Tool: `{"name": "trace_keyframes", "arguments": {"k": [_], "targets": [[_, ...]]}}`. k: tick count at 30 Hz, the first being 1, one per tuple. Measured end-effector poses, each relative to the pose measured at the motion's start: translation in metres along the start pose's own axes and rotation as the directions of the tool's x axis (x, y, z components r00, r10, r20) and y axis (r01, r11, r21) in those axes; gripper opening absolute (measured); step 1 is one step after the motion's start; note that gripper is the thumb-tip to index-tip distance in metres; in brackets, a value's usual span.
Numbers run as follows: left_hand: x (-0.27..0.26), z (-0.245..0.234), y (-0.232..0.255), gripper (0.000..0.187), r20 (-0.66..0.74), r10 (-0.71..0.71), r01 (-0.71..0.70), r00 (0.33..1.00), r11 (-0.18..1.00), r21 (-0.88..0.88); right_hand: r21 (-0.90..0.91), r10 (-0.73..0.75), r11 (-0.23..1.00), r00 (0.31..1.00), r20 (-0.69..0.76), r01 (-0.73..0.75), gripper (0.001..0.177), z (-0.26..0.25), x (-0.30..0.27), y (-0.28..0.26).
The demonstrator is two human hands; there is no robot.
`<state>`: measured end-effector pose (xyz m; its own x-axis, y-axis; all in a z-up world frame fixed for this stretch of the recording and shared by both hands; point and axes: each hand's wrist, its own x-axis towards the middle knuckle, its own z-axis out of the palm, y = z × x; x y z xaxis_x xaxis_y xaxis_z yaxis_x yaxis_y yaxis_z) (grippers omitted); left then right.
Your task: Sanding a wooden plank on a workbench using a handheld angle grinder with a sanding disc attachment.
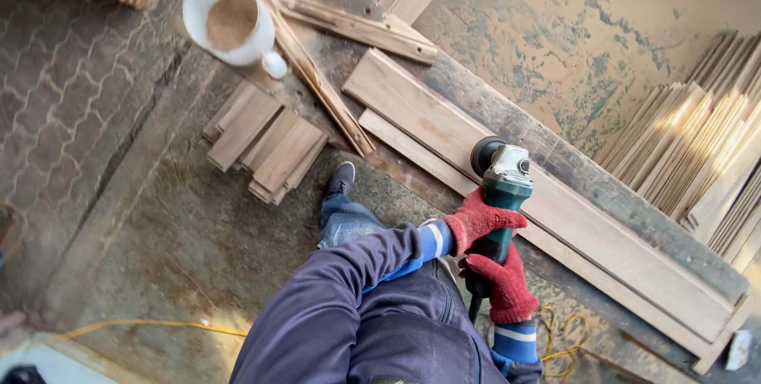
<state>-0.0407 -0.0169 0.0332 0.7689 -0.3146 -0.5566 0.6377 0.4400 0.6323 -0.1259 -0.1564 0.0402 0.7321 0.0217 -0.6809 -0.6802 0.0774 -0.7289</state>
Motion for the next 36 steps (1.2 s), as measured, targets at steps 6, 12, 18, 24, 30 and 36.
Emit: {"name": "trace_keyframes", "arguments": {"k": [6,12,18,24,30,36], "targets": [[0.007,-0.056,0.038,0.077,0.052,-0.123,0.110,0.991,0.971,0.212,0.137,0.029,0.991,0.984,-0.174,-0.005,0.053,0.084,0.004,0.009],[0.017,-0.068,0.036,0.087,0.059,-0.228,0.213,0.972,0.957,0.197,0.129,-0.035,0.990,0.983,-0.181,0.059,0.057,0.099,0.009,0.016],[0.022,-0.071,0.042,0.073,0.115,-0.220,0.201,0.969,0.967,0.154,0.119,-0.036,0.991,0.974,-0.222,0.063,0.053,0.106,0.011,0.008],[0.020,-0.066,0.046,0.067,0.066,-0.212,0.203,0.975,0.972,0.119,0.119,-0.010,0.992,0.978,-0.206,0.035,0.048,0.100,0.015,0.005],[0.019,-0.073,0.041,0.078,0.008,-0.184,0.179,0.983,0.965,0.192,0.155,0.045,0.988,0.989,-0.138,-0.023,0.052,0.096,0.020,0.013],[0.017,-0.086,0.057,0.079,-0.035,-0.178,0.181,0.983,0.960,0.215,0.111,0.019,0.994,0.994,-0.109,-0.006,0.051,0.115,0.023,-0.003]]}}
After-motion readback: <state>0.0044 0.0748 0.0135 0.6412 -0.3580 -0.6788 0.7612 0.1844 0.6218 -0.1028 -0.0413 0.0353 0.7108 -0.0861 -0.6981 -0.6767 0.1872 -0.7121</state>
